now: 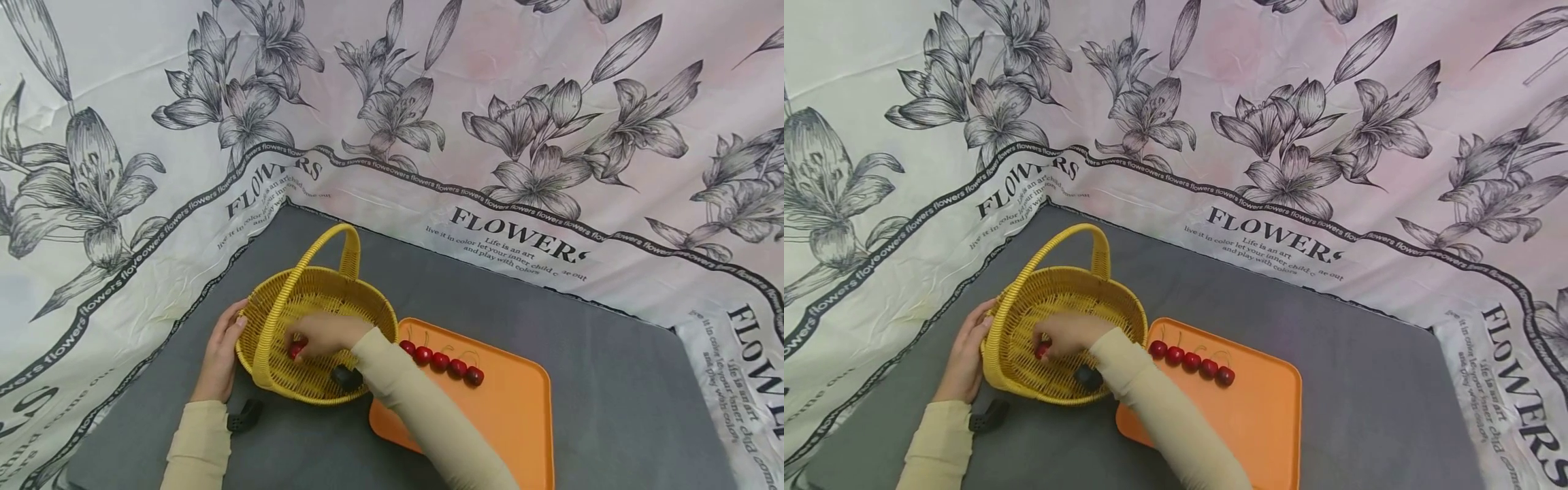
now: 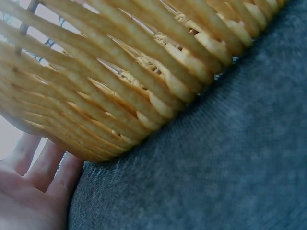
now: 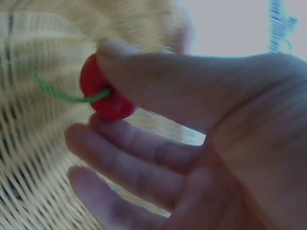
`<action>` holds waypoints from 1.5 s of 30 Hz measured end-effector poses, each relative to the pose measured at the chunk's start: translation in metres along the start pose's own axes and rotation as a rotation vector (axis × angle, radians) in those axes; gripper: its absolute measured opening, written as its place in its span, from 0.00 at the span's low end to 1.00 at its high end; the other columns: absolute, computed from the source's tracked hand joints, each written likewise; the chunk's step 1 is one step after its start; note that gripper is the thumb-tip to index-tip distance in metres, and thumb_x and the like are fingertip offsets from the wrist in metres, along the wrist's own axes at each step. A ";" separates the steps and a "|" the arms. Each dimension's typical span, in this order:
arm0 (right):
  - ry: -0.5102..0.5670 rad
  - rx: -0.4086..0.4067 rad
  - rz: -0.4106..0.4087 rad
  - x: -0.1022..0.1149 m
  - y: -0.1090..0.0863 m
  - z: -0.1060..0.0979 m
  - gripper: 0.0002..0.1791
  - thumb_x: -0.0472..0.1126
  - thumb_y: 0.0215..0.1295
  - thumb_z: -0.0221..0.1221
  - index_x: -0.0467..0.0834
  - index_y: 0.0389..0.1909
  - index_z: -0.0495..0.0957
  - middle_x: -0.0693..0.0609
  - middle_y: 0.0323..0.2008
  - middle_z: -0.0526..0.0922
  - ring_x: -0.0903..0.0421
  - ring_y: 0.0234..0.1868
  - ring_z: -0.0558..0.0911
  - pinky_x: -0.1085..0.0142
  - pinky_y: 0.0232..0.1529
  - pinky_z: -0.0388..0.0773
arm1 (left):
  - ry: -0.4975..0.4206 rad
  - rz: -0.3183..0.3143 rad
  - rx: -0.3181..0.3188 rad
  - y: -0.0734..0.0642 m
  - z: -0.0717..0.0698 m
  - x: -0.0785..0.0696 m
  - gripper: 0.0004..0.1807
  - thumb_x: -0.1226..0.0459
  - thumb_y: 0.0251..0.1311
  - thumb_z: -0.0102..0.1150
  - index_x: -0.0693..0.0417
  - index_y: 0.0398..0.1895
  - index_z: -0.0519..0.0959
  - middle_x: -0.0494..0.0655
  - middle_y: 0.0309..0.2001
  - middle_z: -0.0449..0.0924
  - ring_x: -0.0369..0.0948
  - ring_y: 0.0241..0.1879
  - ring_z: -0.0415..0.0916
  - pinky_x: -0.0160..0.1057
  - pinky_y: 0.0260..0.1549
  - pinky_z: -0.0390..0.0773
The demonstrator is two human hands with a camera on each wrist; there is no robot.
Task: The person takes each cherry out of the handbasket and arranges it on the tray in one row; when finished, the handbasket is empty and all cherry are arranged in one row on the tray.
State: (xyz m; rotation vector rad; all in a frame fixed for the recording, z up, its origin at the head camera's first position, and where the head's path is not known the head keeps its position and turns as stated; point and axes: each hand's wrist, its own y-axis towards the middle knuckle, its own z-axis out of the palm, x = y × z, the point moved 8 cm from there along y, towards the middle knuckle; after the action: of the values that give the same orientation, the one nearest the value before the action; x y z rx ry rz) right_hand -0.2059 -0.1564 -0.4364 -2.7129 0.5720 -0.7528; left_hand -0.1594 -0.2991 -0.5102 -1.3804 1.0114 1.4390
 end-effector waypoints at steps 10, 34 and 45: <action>0.325 -0.395 0.026 -0.053 -0.106 -0.050 0.17 0.48 0.63 0.63 0.51 0.52 0.75 0.60 0.44 0.77 0.62 0.43 0.75 0.62 0.44 0.76 | -0.026 -0.006 -0.002 0.001 0.001 0.001 0.27 0.51 0.73 0.42 0.44 0.72 0.58 0.46 0.67 0.59 0.36 0.58 0.65 0.27 0.49 0.69; 0.602 -0.915 0.661 -0.193 -0.336 0.068 0.19 0.37 0.67 0.58 0.42 0.58 0.70 0.43 0.56 0.73 0.42 0.57 0.77 0.64 0.47 0.79 | -0.079 -0.015 0.000 -0.004 0.001 0.000 0.26 0.54 0.74 0.41 0.47 0.73 0.58 0.44 0.67 0.58 0.36 0.59 0.64 0.27 0.48 0.69; 0.318 -0.911 0.741 -0.193 -0.329 0.093 0.20 0.36 0.59 0.66 0.38 0.52 0.74 0.44 0.42 0.77 0.54 0.34 0.78 0.65 0.35 0.77 | -0.086 -0.016 -0.006 -0.003 0.000 -0.001 0.26 0.54 0.74 0.41 0.46 0.72 0.59 0.43 0.65 0.60 0.33 0.56 0.66 0.27 0.47 0.70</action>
State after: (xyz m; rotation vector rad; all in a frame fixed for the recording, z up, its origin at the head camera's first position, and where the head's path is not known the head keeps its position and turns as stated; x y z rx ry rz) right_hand -0.2090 0.2331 -0.4807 -2.6585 2.2923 -0.8216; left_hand -0.1567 -0.2979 -0.5092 -1.3159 0.9398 1.4780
